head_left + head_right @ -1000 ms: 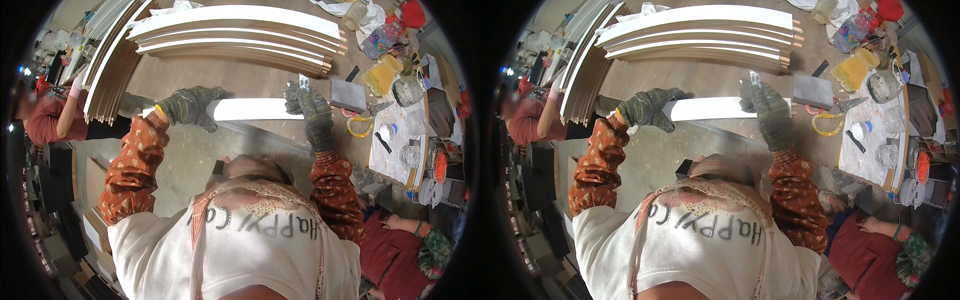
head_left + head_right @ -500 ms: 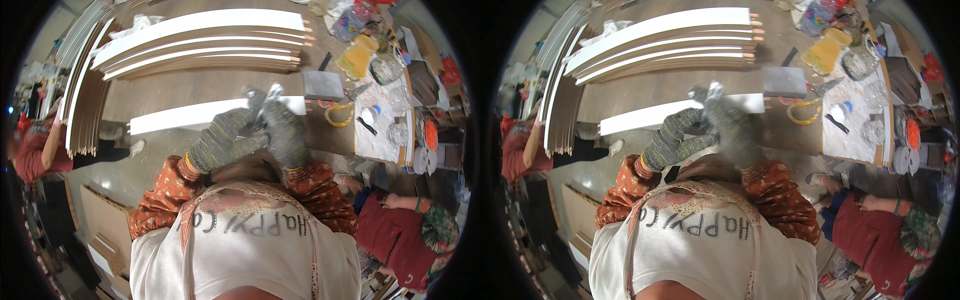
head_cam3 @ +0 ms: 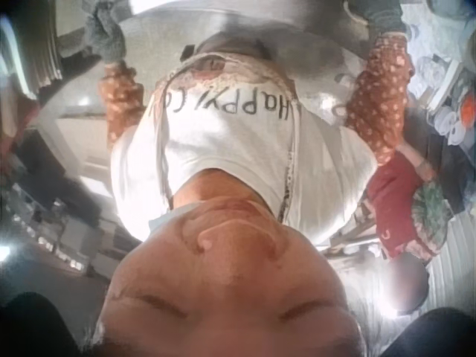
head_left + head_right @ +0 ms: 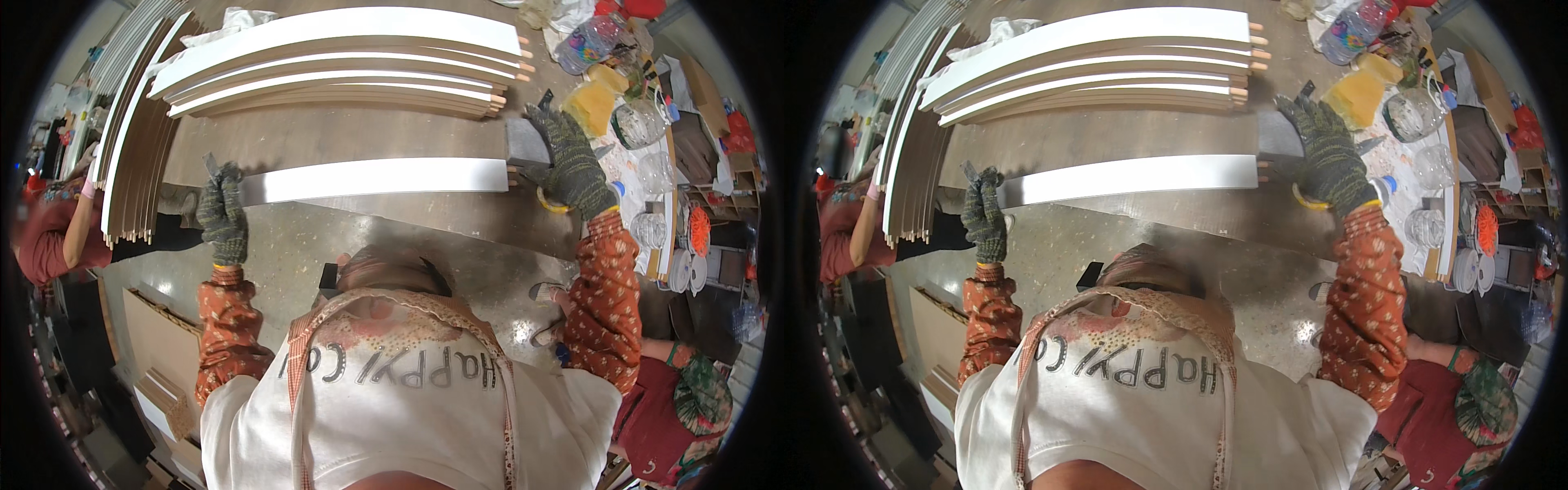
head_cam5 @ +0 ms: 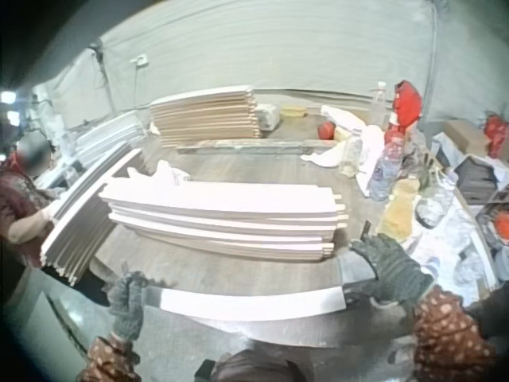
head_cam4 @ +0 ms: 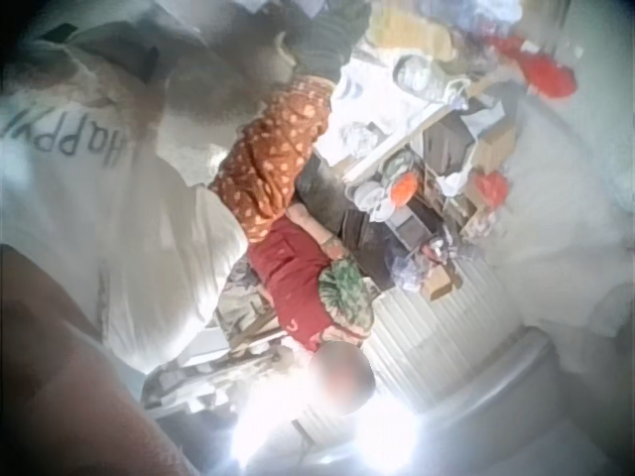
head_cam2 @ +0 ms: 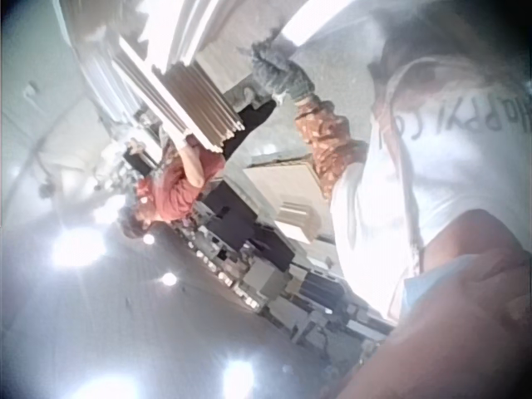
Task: The person prepares wood planks by applying glue to the dowels, wiping the surfaces with a cloth, and sanding the edges with a sanding block.
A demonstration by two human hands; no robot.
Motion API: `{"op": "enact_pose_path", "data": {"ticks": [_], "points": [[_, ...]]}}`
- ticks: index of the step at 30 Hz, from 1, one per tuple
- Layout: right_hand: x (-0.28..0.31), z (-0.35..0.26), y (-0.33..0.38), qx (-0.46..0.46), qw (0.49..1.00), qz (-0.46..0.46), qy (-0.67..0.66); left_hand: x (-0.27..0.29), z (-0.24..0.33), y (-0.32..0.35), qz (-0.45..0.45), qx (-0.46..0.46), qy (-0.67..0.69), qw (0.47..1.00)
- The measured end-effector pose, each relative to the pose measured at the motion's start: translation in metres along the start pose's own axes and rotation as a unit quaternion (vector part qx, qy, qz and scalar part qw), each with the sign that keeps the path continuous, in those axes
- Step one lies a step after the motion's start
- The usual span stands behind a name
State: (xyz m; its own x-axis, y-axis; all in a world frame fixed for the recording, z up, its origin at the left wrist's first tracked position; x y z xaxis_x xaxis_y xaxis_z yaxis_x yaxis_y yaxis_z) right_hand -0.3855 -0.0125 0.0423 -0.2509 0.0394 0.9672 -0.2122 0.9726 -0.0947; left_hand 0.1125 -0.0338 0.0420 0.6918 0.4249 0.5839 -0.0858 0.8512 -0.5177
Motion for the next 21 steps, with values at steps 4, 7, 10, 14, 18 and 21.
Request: {"op": "enact_pose_path", "data": {"ticks": [4,7,10,14,18,21], "points": [[-0.003,0.008,-0.018,-0.057,0.994,-0.087,-0.034,0.023,-0.048,-0.009,-0.043,-0.04,-0.116,0.992],[0.016,-0.015,-0.016,-0.044,0.998,-0.024,-0.026,0.02,-0.081,-0.003,-0.055,-0.08,-0.171,0.98],[0.018,-0.068,0.004,-0.032,0.997,0.051,-0.04,0.011,-0.094,-0.002,-0.066,-0.079,-0.12,0.988],[-0.02,-0.14,0.019,-0.114,0.992,0.053,0.027,-0.007,-0.068,-0.021,-0.071,-0.129,-0.176,0.973],[-0.091,-0.188,0.017,-0.102,0.985,0.134,0.039,-0.016,-0.059,-0.028,-0.031,-0.155,-0.16,0.974],[-0.102,-0.301,-0.025,-0.016,0.997,0.078,-0.022,-0.018,-0.058,-0.021,-0.01,-0.171,-0.136,0.976]]}}
Point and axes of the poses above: each hand's wrist, its own y-axis away from the middle knuckle, its own x-axis out of the back of the hand, z = x × y, the point moved 10 cm from there along -y, towards the middle knuckle, and after that the axes turned 9 degrees about -y, right-handed, at the moved point
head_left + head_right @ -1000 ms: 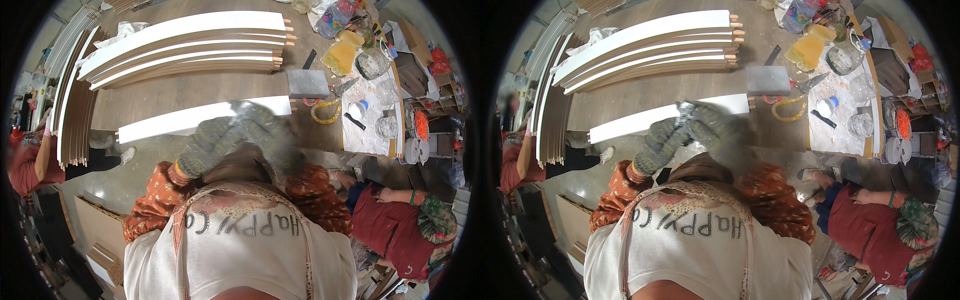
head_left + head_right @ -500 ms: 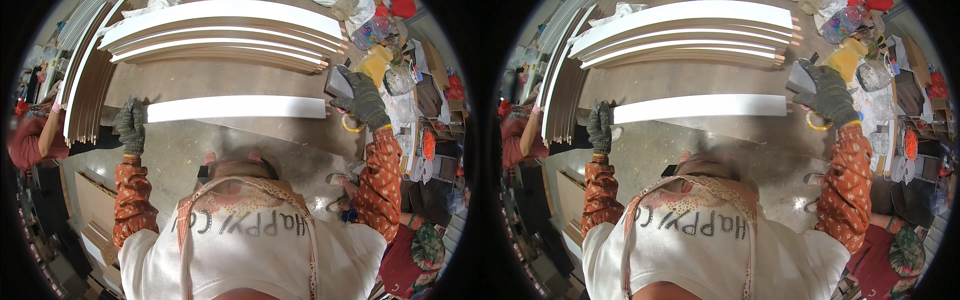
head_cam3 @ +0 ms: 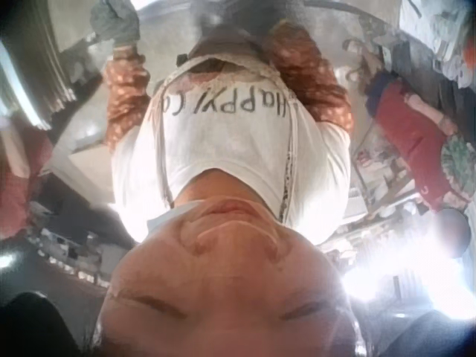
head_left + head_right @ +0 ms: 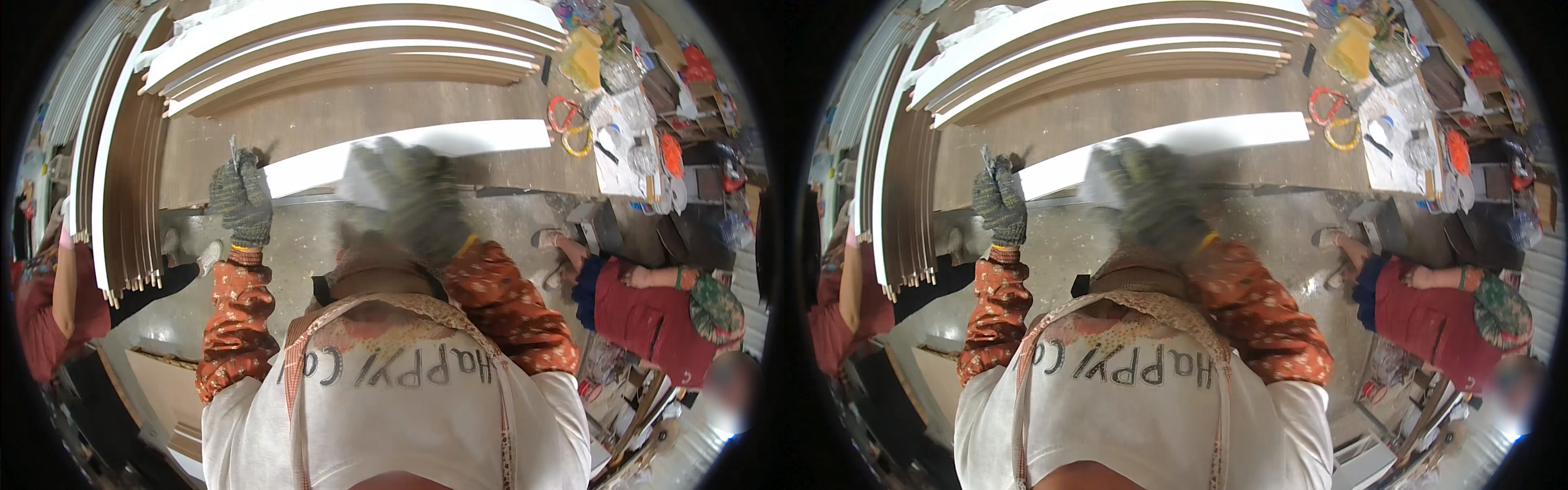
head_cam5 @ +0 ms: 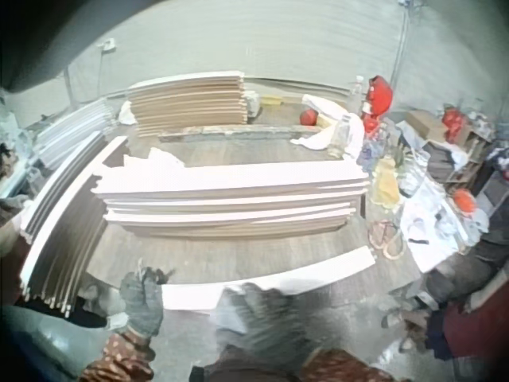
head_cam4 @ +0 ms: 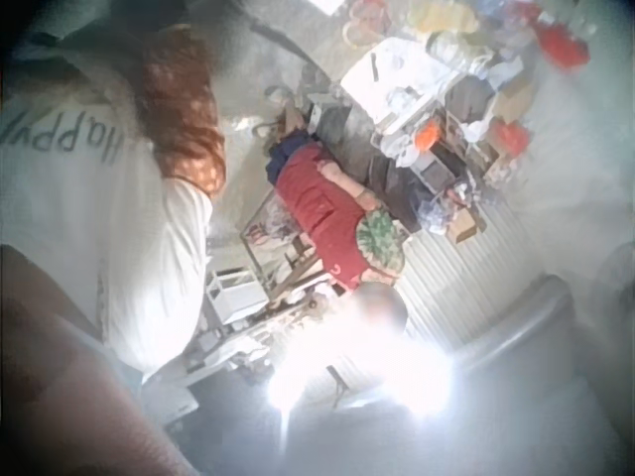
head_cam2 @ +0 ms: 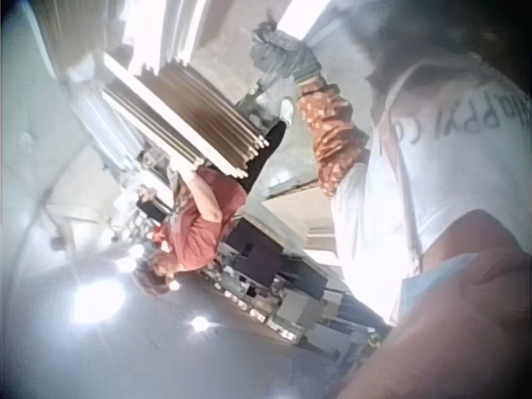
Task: The person prepares wood planks by applying glue to the dowels, wiping the surfaces with a cloth, and sanding the edges with a sanding block.
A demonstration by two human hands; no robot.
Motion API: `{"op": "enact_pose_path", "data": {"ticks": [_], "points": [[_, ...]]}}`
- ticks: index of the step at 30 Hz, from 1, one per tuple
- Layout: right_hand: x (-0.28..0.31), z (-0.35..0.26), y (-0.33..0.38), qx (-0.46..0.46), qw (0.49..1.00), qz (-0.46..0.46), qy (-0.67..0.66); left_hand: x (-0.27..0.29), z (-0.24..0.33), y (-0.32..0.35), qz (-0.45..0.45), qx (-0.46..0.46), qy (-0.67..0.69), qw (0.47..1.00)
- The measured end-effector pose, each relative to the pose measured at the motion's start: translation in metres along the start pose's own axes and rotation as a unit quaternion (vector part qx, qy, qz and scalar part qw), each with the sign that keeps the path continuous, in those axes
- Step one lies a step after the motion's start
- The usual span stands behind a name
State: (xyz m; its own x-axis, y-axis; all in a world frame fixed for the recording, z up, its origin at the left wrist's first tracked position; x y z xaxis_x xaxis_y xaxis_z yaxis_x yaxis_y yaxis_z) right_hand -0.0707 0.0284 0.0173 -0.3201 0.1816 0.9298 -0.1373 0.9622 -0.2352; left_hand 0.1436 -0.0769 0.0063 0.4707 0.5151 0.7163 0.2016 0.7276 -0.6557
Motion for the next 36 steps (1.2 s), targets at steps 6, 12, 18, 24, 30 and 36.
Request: {"op": "enact_pose_path", "data": {"ticks": [6,12,18,24,30,36], "points": [[0.052,0.128,0.025,-0.222,0.963,-0.021,0.153,0.005,-0.004,-0.007,-0.021,0.029,0.057,0.998],[-0.004,-0.001,-0.014,0.012,0.988,0.146,0.049,0.001,0.003,-0.016,0.042,0.008,0.101,0.994],[0.035,0.017,-0.054,-0.097,0.981,-0.133,0.099,0.005,-0.017,-0.018,-0.014,0.064,0.196,0.978],[0.002,0.055,-0.038,-0.091,0.993,-0.041,0.066,0.0,-0.027,-0.016,-0.021,0.141,0.273,0.951],[-0.051,-0.052,-0.058,0.025,0.993,-0.061,-0.102,0.006,-0.027,-0.017,0.01,0.086,0.234,0.968],[0.072,0.117,0.017,-0.186,0.963,0.122,0.15,0.007,-0.028,-0.018,0.008,0.074,0.162,0.984]]}}
Point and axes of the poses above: each hand's wrist, its own y-axis away from the middle knuckle, its own x-axis out of the back of the hand, z = x × y, the point moved 10 cm from there along -y, towards the middle knuckle, and after that the axes turned 9 degrees about -y, right-handed, at the moved point
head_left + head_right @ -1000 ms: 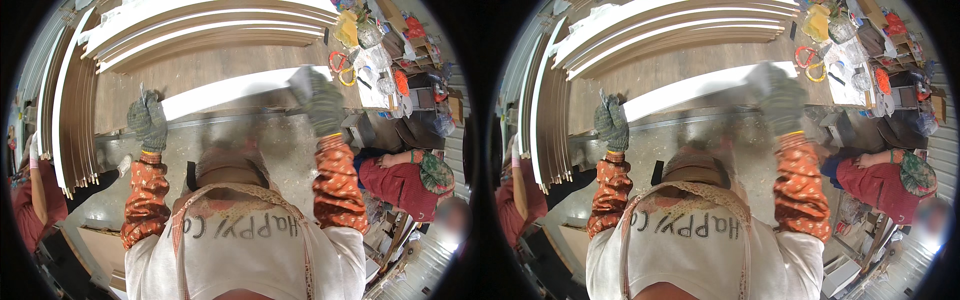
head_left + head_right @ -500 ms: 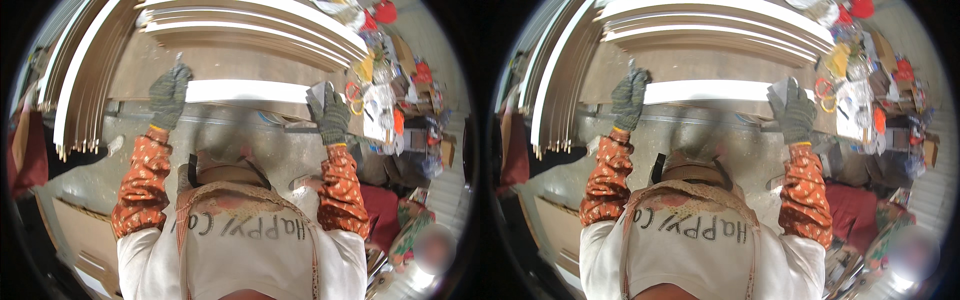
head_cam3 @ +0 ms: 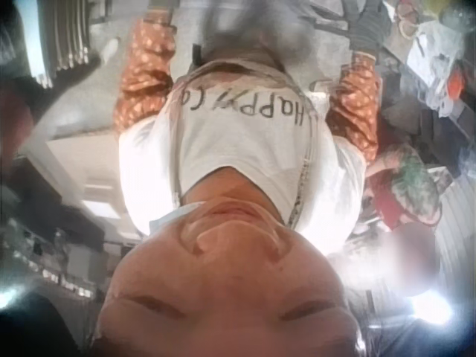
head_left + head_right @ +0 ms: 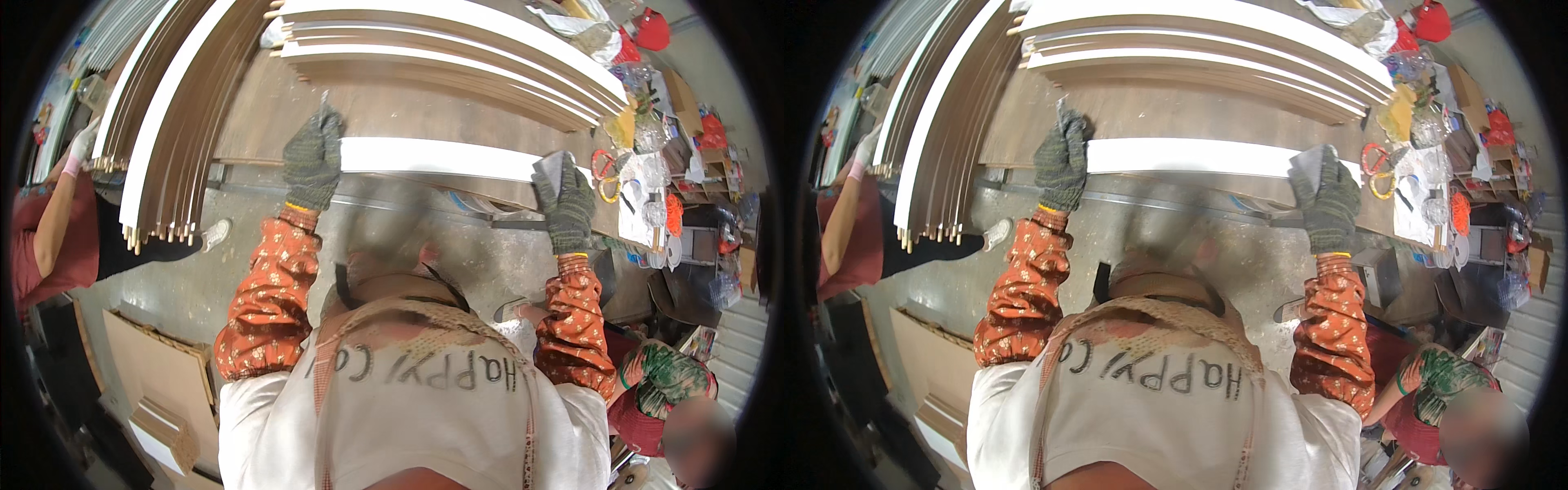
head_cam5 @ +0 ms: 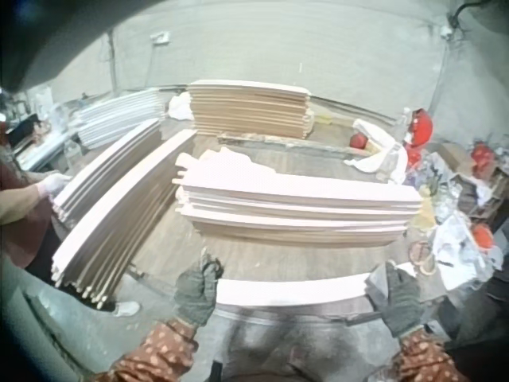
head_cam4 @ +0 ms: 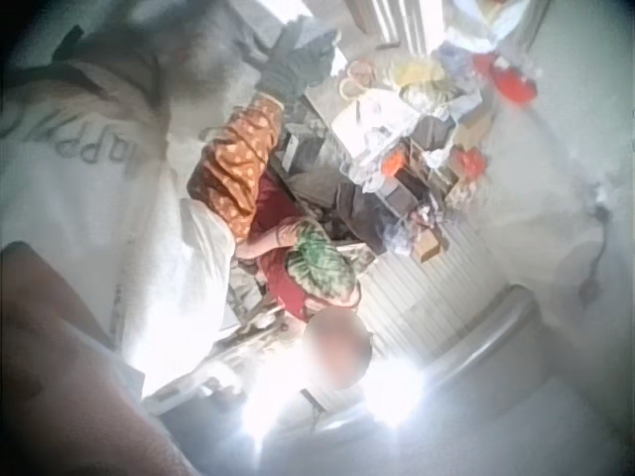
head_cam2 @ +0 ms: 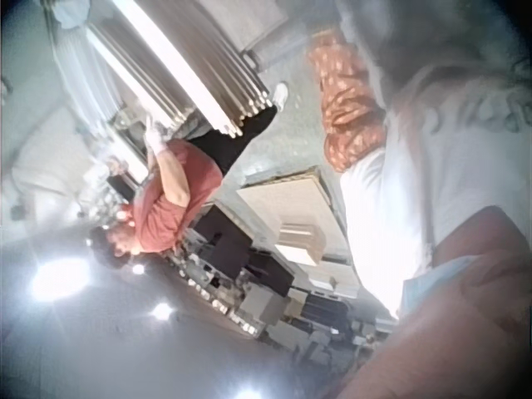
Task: The person prepares wood planks by applying glue to the dowels, wiping the surfaces with a cloth, and sanding the edges with a sanding block.
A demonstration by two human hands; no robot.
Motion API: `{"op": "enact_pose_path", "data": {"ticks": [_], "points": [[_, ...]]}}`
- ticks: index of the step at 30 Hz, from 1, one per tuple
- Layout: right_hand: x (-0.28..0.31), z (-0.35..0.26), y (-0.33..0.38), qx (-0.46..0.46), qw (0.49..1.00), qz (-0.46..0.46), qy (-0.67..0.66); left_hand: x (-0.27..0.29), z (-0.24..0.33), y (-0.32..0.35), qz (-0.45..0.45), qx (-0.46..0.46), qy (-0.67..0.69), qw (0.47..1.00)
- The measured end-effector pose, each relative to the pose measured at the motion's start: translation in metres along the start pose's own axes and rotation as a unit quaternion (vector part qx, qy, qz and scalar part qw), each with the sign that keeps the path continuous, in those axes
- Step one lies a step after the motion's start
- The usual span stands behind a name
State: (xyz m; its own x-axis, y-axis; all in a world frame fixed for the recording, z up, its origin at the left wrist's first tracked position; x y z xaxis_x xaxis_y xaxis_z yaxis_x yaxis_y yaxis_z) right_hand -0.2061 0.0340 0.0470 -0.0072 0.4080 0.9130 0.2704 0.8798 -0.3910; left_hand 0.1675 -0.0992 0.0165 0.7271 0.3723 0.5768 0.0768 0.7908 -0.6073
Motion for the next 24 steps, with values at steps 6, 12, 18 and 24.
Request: {"op": "enact_pose_path", "data": {"ticks": [6,12,18,24], "points": [[-0.03,-0.151,0.007,0.192,0.969,0.051,-0.15,-0.01,-0.003,0.001,0.005,0.018,0.025,1.0],[-0.041,-0.041,-0.023,0.016,0.964,-0.258,0.066,-0.005,-0.013,0.009,-0.011,-0.011,-0.072,0.997],[-0.017,0.054,0.016,0.14,0.968,0.085,0.19,-0.006,-0.003,0.006,0.004,-0.03,-0.069,0.997],[-0.013,-0.078,0.004,0.1,0.987,0.044,-0.12,-0.017,-0.024,0.008,-0.074,0.049,-0.058,0.994]]}}
Point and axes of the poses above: each hand's wrist, its own y-axis away from the middle knuckle, its own x-axis out of the back of the hand, z = x × y, the point moved 10 cm from there along -y, towards the middle knuckle, and after that the axes turned 9 degrees about -y, right-handed, at the moved point
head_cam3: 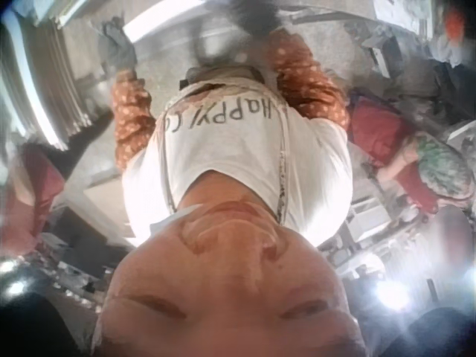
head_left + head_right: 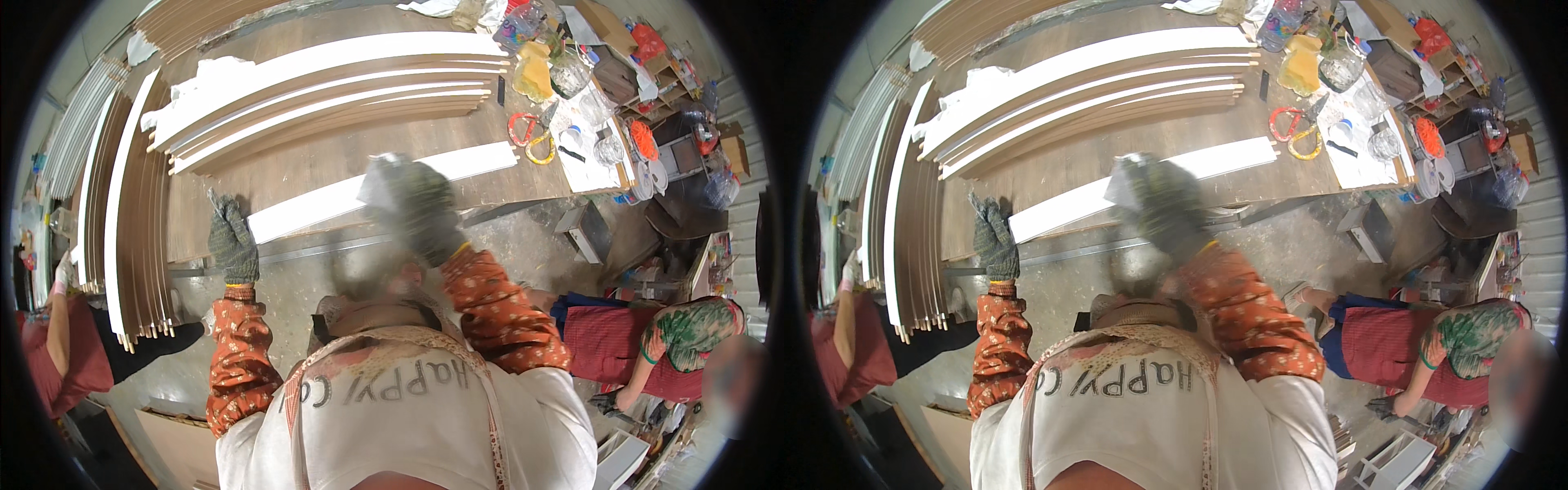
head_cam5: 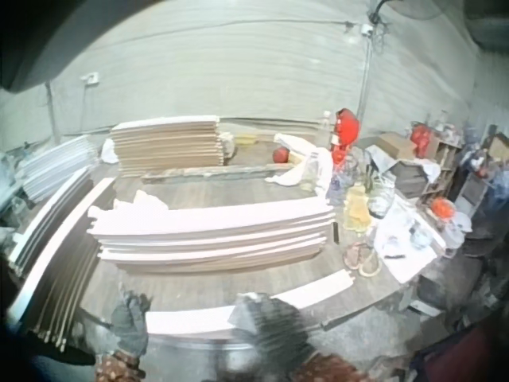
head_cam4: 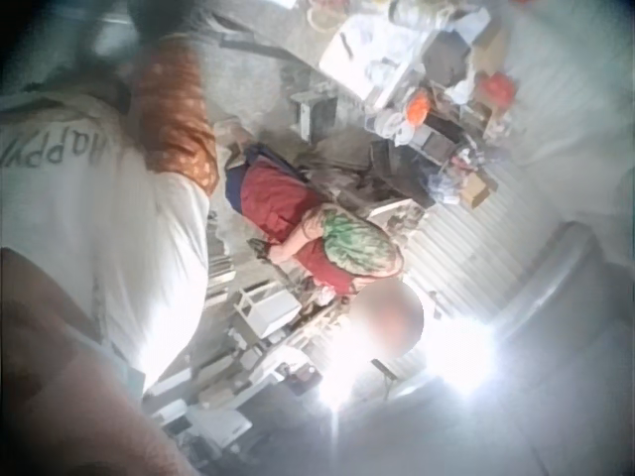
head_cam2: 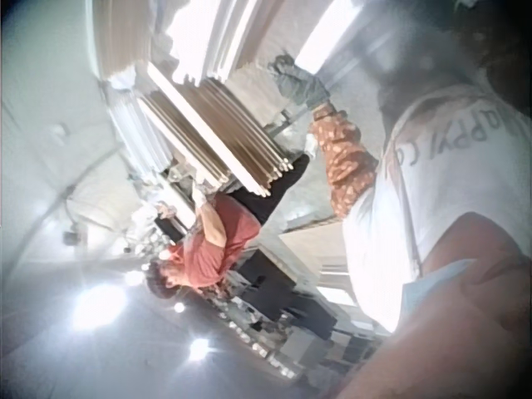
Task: The person prepares wood planks by applying glue to the dowels, wiping the surfaces with a cloth, and sanding the edges with a sanding block.
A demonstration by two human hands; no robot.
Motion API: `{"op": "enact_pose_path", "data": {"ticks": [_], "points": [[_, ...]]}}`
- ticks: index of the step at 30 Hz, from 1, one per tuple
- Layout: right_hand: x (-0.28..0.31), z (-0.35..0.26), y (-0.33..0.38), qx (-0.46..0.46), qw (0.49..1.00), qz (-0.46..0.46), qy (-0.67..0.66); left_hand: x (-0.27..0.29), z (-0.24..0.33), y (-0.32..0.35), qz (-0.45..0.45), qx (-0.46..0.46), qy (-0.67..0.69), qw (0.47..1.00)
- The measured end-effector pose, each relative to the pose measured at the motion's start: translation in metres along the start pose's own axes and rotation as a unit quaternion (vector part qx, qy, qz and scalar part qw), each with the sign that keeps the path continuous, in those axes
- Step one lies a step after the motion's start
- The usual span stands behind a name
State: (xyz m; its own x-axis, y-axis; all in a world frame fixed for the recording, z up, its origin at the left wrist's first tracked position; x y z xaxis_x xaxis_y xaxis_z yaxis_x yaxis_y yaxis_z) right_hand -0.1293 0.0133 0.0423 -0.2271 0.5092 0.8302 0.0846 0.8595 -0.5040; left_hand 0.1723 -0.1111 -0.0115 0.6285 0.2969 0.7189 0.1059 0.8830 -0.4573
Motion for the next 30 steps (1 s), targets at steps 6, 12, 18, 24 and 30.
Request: {"op": "enact_pose_path", "data": {"ticks": [6,12,18,24,30], "points": [[0.062,0.162,0.038,-0.119,0.959,0.027,0.255,0.011,0.008,0.002,0.057,-0.043,-0.008,0.997],[-0.013,-0.002,0.024,-0.012,0.995,-0.092,-0.039,0.006,0.011,-0.003,0.034,-0.027,-0.032,0.999],[0.067,0.167,0.065,-0.184,0.975,0.039,0.123,0.017,0.007,0.0,0.078,-0.045,-0.039,0.995],[0.072,0.168,0.042,-0.151,0.981,-0.046,0.11,0.039,0.017,0.024,0.099,0.012,0.058,0.993],[0.016,0.073,-0.002,0.108,0.982,-0.155,0.023,0.039,0.008,0.077,0.027,0.131,0.214,0.968]]}}
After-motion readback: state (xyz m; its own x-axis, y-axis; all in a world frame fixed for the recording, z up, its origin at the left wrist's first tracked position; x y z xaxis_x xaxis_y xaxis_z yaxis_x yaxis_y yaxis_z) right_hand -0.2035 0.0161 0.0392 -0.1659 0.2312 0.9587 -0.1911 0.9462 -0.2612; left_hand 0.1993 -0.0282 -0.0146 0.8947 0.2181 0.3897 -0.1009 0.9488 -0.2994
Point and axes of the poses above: each hand's wrist, its own y-axis away from the middle knuckle, its own x-axis out of the back of the hand, z = x × y, the point moved 10 cm from there along -y, towards the middle knuckle, and after that the axes turned 9 degrees about -y, right-handed, at the moved point
